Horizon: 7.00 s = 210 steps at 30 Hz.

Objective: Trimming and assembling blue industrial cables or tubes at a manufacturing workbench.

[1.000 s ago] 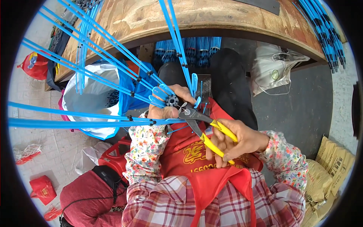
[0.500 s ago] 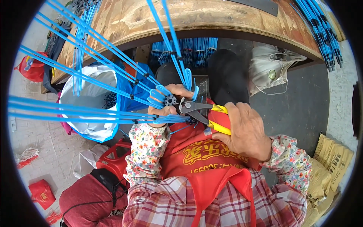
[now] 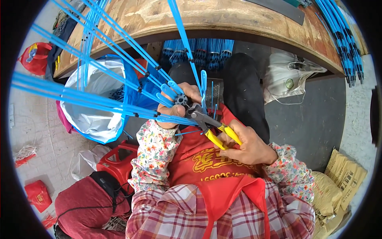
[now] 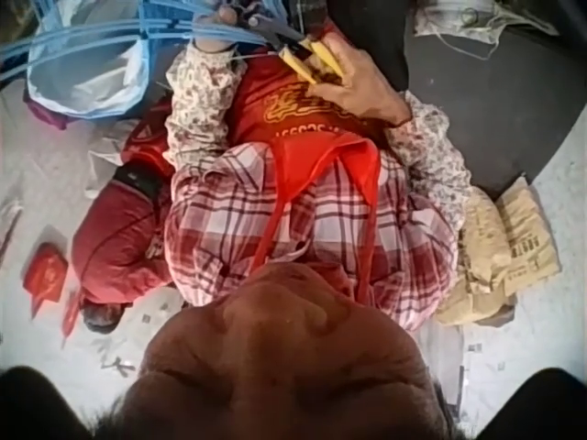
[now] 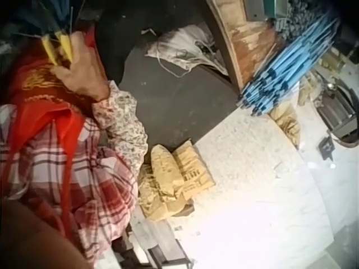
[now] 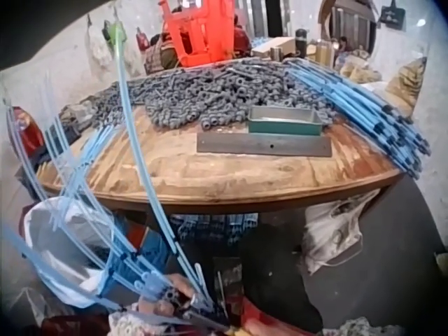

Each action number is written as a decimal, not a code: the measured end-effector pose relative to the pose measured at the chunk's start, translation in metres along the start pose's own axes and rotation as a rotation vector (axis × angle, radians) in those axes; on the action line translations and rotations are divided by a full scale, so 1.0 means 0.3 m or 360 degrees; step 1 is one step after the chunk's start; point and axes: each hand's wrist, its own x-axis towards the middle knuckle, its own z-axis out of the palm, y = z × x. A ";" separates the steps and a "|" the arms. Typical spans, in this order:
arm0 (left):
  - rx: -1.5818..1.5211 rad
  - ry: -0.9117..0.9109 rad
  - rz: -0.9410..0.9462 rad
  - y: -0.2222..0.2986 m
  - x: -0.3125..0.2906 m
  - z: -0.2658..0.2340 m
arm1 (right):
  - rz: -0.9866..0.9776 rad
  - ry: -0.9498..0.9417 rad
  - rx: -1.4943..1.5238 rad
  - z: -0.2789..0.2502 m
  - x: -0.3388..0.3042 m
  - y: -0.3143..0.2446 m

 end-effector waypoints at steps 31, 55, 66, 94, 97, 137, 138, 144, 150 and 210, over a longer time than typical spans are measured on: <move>-0.0096 0.0016 0.0007 -0.015 -0.015 0.003 | 0.0226 -0.0202 0.1234 0.071 -0.025 0.001; 0.0519 0.0596 0.0137 -0.049 0.028 0.073 | 0.0136 0.0243 -0.0485 -0.105 -0.037 -0.206; 0.0379 0.0951 0.0486 0.045 0.050 0.149 | -0.0667 0.0987 -0.1634 -0.443 0.145 -0.345; 0.0224 0.0351 0.0403 0.099 0.195 0.253 | -0.0538 0.1898 -0.1107 -0.774 -0.152 -0.447; 0.0202 0.0596 0.0333 0.105 0.180 0.267 | -0.0141 0.2069 -0.1509 -0.910 -0.089 -0.419; 0.0788 0.0904 0.0316 0.302 0.111 -0.037 | 0.0724 0.2236 -0.2742 -0.948 -0.307 -0.405; 0.1002 0.1042 0.0428 0.371 0.132 -0.070 | 0.0425 0.2222 -0.2680 -0.937 -0.290 -0.404; 0.3199 0.1501 0.0639 0.665 0.144 -0.354 | -0.0316 0.2003 -0.2184 -0.693 -0.099 -0.437; 0.1855 0.1673 -0.0267 0.814 -0.077 -0.703 | -0.0562 0.1551 -0.1646 -0.432 0.132 -0.490; 0.0084 0.1034 -0.0242 0.417 -0.121 -0.234 | -0.0731 0.0807 0.0049 -0.178 0.764 -0.674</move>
